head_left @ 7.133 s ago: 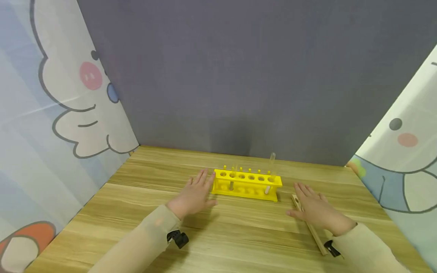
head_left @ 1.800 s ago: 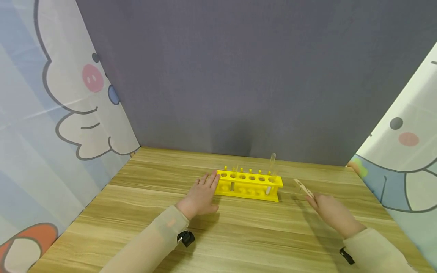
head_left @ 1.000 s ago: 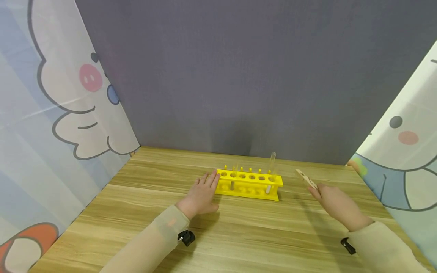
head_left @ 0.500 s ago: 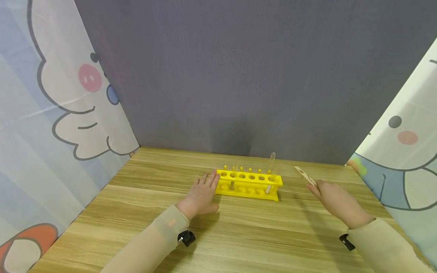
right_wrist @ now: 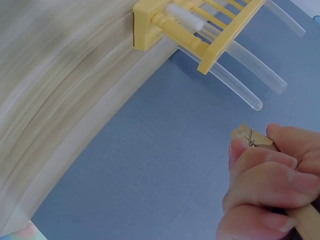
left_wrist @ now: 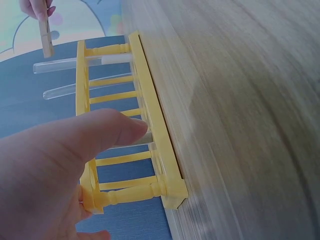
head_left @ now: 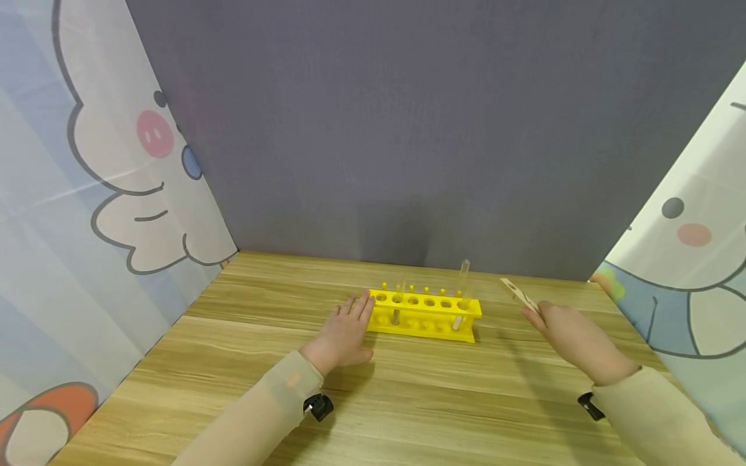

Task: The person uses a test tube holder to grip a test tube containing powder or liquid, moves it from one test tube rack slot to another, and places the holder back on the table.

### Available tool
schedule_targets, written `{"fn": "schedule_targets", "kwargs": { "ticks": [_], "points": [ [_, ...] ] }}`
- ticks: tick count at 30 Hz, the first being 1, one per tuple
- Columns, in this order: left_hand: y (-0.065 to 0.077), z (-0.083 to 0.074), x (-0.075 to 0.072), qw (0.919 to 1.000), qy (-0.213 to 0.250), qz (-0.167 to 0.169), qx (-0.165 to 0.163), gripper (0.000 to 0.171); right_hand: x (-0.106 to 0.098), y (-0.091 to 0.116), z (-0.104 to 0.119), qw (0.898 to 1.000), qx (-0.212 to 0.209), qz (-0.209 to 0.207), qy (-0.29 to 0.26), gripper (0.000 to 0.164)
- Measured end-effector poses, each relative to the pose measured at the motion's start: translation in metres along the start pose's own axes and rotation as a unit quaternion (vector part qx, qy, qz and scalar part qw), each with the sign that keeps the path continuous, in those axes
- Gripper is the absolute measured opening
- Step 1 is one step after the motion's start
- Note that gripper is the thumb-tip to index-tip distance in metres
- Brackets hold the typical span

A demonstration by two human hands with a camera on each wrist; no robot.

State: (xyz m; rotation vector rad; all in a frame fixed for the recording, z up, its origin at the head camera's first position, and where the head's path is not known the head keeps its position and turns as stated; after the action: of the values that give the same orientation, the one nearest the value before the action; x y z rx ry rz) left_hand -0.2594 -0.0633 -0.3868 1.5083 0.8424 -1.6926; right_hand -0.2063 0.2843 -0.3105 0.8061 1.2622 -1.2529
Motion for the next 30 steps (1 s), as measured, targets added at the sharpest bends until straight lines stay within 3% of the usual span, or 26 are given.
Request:
{"fn": "schedule_targets", "kwargs": {
  "ticks": [7,30],
  "points": [
    [0.001,-0.001,-0.003,0.9999,0.008,-0.012,0.004,0.1,-0.004,-0.002,0.007,1.0,-0.014,-0.011,0.012,0.035],
    [0.001,-0.001,-0.004,1.0,0.002,-0.005,0.0,0.099,-0.008,-0.008,0.023,1.0,-0.014,0.004,0.005,0.033]
  ]
}}
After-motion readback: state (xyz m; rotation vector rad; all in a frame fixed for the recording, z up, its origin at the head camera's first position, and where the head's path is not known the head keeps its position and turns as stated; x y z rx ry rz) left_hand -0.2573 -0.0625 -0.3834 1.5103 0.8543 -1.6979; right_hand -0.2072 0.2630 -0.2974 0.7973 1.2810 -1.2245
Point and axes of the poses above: each hand's wrist, its own y-axis away from the middle knuckle, its own x-axis out of the palm, z = x × y, the point moved 3 cm from there along -y, towards the middle knuckle, and after that the axes turned 1 degree about x, right-handed, at the moved point
